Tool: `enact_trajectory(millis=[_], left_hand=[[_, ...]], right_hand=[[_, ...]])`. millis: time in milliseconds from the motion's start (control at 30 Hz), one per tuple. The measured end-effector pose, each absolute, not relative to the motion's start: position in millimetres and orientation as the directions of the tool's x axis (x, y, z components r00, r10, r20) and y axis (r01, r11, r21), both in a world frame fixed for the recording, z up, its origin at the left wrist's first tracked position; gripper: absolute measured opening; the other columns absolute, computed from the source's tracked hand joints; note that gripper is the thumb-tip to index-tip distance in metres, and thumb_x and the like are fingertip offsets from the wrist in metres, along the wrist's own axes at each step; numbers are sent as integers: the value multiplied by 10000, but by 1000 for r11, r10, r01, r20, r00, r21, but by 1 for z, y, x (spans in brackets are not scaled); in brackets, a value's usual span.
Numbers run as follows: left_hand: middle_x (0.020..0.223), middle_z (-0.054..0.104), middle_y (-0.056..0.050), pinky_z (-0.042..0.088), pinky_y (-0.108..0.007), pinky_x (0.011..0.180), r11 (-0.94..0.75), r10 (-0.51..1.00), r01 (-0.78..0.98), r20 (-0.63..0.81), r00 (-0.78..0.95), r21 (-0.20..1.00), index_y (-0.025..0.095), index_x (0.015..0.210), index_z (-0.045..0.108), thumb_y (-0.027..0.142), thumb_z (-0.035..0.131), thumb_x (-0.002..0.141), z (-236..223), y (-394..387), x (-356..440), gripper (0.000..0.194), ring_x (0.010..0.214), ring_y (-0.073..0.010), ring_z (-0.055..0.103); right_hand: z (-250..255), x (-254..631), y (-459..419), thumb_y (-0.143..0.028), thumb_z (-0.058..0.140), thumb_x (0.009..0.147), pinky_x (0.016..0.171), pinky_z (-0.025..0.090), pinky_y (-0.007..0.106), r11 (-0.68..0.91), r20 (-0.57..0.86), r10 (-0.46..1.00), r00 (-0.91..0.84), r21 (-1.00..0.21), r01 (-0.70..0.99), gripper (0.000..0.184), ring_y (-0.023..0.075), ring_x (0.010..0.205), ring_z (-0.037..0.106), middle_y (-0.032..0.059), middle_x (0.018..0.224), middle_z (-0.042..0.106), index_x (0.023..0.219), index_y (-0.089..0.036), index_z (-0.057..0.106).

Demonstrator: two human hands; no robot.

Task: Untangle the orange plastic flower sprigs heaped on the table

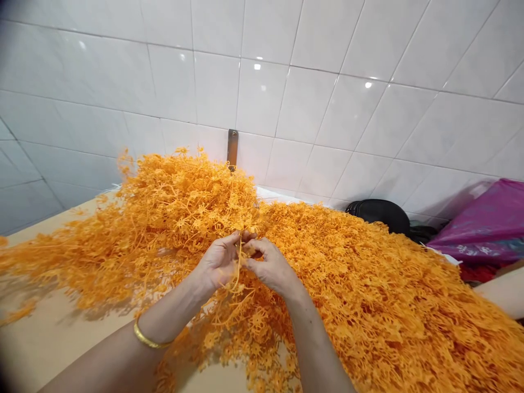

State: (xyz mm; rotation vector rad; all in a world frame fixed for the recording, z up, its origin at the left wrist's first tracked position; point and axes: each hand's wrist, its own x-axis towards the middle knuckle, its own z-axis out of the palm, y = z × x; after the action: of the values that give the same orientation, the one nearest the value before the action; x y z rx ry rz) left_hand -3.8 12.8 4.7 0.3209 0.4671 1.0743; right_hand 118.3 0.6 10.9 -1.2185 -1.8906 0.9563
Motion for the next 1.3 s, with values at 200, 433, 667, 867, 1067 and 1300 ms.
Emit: enact_trajectory(millis=[200, 433, 667, 867, 1067, 1300], left_hand=[[666, 593, -41, 418, -244, 578, 429, 903, -772, -212, 373, 470, 122, 677, 561, 124, 448, 740, 6, 13, -5, 130, 627, -125, 553], [685, 587, -31, 407, -239, 548, 419, 908, -768, -229, 352, 484, 128, 675, 548, 113, 460, 738, 7, 11, -4, 110, 613, -120, 544], [698, 594, -44, 438, -246, 558, 446, 893, -771, -163, 420, 455, 111, 714, 566, 133, 488, 732, 1, 14, -5, 84, 632, -131, 567], [664, 601, -44, 470, -257, 598, 468, 882, -789, -159, 443, 399, 107, 700, 566, 117, 460, 741, -2, 16, -7, 114, 644, -137, 587], [571, 574, -28, 420, -192, 424, 451, 892, -762, -238, 383, 464, 98, 695, 560, 117, 446, 754, 4, 14, -7, 130, 459, -90, 531], [587, 593, -39, 446, -197, 469, 464, 885, -760, -279, 373, 455, 107, 692, 540, 73, 425, 739, 5, 13, -6, 129, 515, -108, 569]], right_hand=[[18, 127, -2, -227, 539, 687, 630, 358, 245, 226, 163, 922, -350, -963, 145, 79, 113, 681, 465, -14, 719, 512, 723, -167, 503], [23, 127, -6, -260, 585, 674, 726, 379, 276, 235, 148, 914, -378, -953, 193, 222, 148, 820, 490, 27, 878, 549, 869, -164, 540], [22, 131, -5, -229, 567, 669, 590, 363, 229, 292, 199, 926, -322, -916, 274, 133, 119, 686, 460, -9, 739, 492, 716, -186, 451], [26, 130, -7, -202, 555, 673, 581, 325, 220, 355, 244, 915, -321, -864, 358, 150, 104, 644, 398, -29, 667, 432, 656, -182, 407], [29, 132, -8, -188, 518, 696, 587, 319, 232, 392, 263, 905, -334, -821, 415, 65, 110, 647, 407, -20, 676, 450, 695, -180, 453], [24, 138, -4, -204, 506, 708, 558, 299, 228, 370, 268, 925, -270, -802, 469, 51, 101, 604, 386, -29, 661, 448, 707, -191, 457]])
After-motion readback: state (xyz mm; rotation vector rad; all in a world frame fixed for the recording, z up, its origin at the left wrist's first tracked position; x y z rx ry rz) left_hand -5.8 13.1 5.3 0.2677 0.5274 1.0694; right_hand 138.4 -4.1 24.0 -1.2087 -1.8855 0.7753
